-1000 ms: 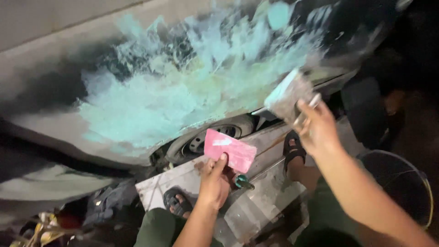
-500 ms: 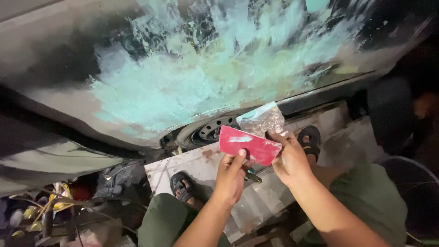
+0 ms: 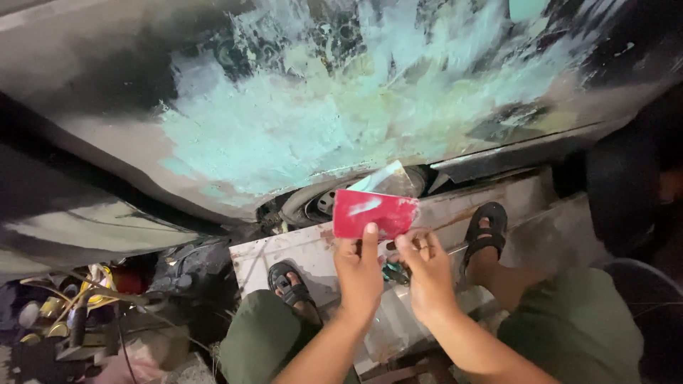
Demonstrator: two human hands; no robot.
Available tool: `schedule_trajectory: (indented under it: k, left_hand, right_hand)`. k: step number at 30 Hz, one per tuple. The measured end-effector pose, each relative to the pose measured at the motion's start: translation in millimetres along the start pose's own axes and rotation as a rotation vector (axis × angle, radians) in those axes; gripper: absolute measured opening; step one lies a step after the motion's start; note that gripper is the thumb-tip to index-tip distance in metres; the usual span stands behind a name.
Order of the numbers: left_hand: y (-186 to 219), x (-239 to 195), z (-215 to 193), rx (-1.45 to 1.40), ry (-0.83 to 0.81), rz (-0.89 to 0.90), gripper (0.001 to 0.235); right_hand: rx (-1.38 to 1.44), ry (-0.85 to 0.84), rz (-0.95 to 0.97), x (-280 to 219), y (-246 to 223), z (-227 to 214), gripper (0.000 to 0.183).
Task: The person applies a light-colored body filler to a car's wheel arch using a metal scraper and a pink sanding block. They repeatedly transfer the filler from the scraper to the sanding block and then spread it onto the car's surface, smoothing the area around the wheel well.
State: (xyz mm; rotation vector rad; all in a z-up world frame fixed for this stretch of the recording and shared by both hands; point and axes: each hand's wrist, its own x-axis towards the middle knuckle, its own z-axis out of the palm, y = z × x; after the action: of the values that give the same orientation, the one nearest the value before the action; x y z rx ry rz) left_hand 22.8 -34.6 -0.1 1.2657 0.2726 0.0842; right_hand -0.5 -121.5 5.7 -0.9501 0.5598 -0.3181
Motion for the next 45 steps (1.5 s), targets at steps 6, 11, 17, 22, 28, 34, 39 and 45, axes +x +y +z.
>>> schedule_trajectory:
  k: [6,11,17,22,28,34,39,45]
  left_hand:
    - [-10.9,-3.2,-7.4,0.229,-0.095,0.297,0.016]
    - [31.2,-7.8,-2.5,-0.165,0.107,-0.153,0.047]
    - [47.5,21.5,-7.3,-0.203,0.111,-0.023,0.032]
    - [77.5,19.0,-9.9,-0.17,0.014,-0.026,0.088]
    - [71.5,29.0,-21.6,-0.015,0.07,-0.23,0.043]
    - [44.9,36.8,-27.5,-0.165,0.046,-0.237,0.047]
    - [50.7,38.7,-9.6,-0.29,0.208,-0.462,0.094]
    - [51.4,39.6,-3.2,-0.319,0.113,-0.346,0.091]
  right_hand:
    - [0.099,-0.033,0.03,-9.8,-15.9,17.1,0.023]
    - [0.214,-0.047,0.084,7.4,-20.9,-17.6,0.014]
    - [0.357,0.006,0.133,30.8,-66.1,-51.4,0.011]
    - [0.272,0.049,0.082,60.3,-75.9,-78.9,0.005]
    - [0.201,0.006,0.057,73.4,-76.2,-84.4,0.017]
    - [0.16,0.112,0.138,92.6,-85.1,-54.9,0.02]
    - [0.0,0.263,0.116,71.7,-190.5,29.4,0.05]
    - [-0.199,0.18,-0.116,112.1,-246.6,62.4,0.037]
